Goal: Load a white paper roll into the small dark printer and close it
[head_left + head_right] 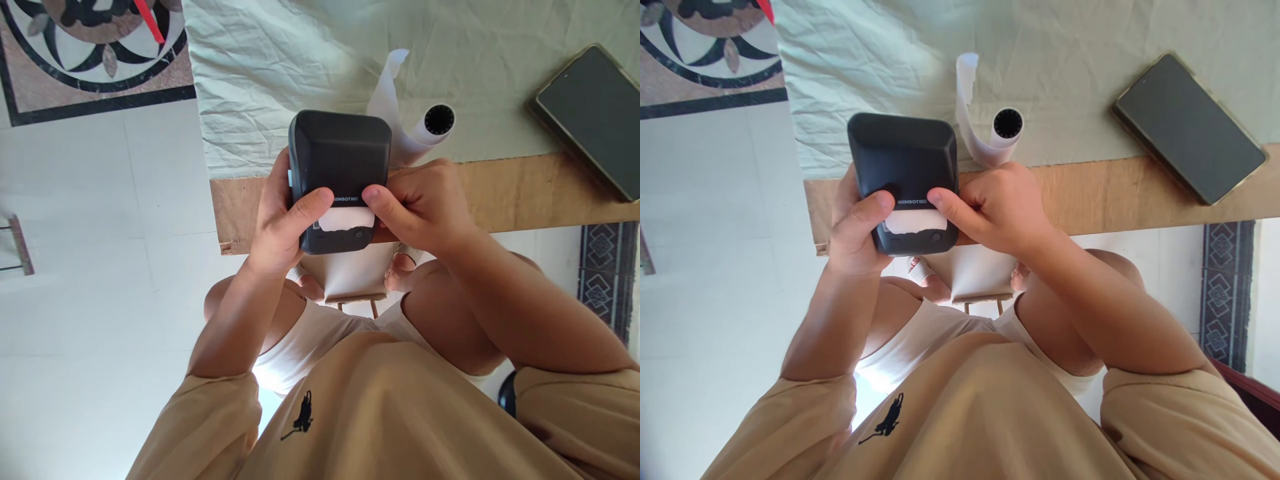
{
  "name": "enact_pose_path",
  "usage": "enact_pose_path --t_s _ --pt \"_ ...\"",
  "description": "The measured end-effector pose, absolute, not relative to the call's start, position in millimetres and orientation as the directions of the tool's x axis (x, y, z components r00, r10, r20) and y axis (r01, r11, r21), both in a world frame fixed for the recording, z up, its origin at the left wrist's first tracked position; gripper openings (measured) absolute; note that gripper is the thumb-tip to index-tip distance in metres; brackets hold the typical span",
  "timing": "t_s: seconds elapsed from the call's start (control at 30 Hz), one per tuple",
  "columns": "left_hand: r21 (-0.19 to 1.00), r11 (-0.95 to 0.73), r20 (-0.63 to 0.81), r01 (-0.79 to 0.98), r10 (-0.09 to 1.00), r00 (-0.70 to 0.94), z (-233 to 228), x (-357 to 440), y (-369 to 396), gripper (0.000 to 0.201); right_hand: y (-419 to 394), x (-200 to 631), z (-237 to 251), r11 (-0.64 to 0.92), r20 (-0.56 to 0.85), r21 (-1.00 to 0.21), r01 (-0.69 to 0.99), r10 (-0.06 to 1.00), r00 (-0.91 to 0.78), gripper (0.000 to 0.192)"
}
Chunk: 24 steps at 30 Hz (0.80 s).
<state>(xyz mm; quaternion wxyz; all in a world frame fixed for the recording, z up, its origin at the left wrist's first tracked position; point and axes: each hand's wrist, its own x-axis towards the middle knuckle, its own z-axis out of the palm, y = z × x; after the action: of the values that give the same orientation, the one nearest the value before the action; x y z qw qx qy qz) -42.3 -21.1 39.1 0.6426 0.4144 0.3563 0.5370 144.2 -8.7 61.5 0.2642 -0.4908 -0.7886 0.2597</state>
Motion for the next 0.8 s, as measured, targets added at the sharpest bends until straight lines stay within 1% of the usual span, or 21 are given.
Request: enact_pose_path --t_s 0.1,0.13,0.2,0.27,0.37,0.43,0.5,0.6,0.67,0.8 --pt "0.903 0.073 -0.014 -0.424 0.99 0.141 41 -38 -21 0.03 -8 145 62 0.39 0.157 -0.666 0.637 0.907 -0.391 0.072" --pt "0.896 0.078 -0.021 -0.436 0.991 0.134 42 -37 -21 0.032 -8 145 62 0.391 0.154 -0.665 0.636 0.906 -0.395 0.072" --pt "0.878 0.095 -0.037 -0.469 0.991 0.131 44 -35 -20 0.042 -8 145 61 0.391 0.154 -0.663 0.638 0.906 -0.395 0.072" --pt "0.865 0.133 -0.08 -0.484 0.989 0.129 43 -36 -20 0.045 -8 145 62 0.39 0.16 -0.662 0.64 0.908 -0.387 0.072" --pt "0.867 0.175 -0.155 -0.466 0.985 0.081 38 -40 -20 0.042 -8 144 63 0.381 0.15 -0.665 0.643 0.911 -0.385 0.072" --pt "0.875 0.193 -0.188 -0.444 0.981 0.058 36 -42 -21 0.044 -9 144 63 0.373 0.141 -0.669 0.643 0.913 -0.383 0.071" --pt "0.882 0.211 -0.208 -0.421 0.977 0.054 37 -42 -21 0.044 -9 144 64 0.366 0.132 -0.673 0.643 0.915 -0.382 0.07" --pt "0.889 0.239 -0.236 -0.391 0.97 0.058 42 -42 -22 0.038 -9 144 63 0.364 0.122 -0.675 0.642 0.913 -0.39 0.069" --pt "0.89 0.241 -0.235 -0.387 0.97 0.064 45 -41 -22 0.038 -9 145 63 0.363 0.118 -0.674 0.643 0.912 -0.392 0.069" --pt "0.892 0.209 -0.195 -0.401 0.978 0.077 46 -40 -22 0.046 -10 144 63 0.36 0.118 -0.675 0.644 0.914 -0.388 0.068"
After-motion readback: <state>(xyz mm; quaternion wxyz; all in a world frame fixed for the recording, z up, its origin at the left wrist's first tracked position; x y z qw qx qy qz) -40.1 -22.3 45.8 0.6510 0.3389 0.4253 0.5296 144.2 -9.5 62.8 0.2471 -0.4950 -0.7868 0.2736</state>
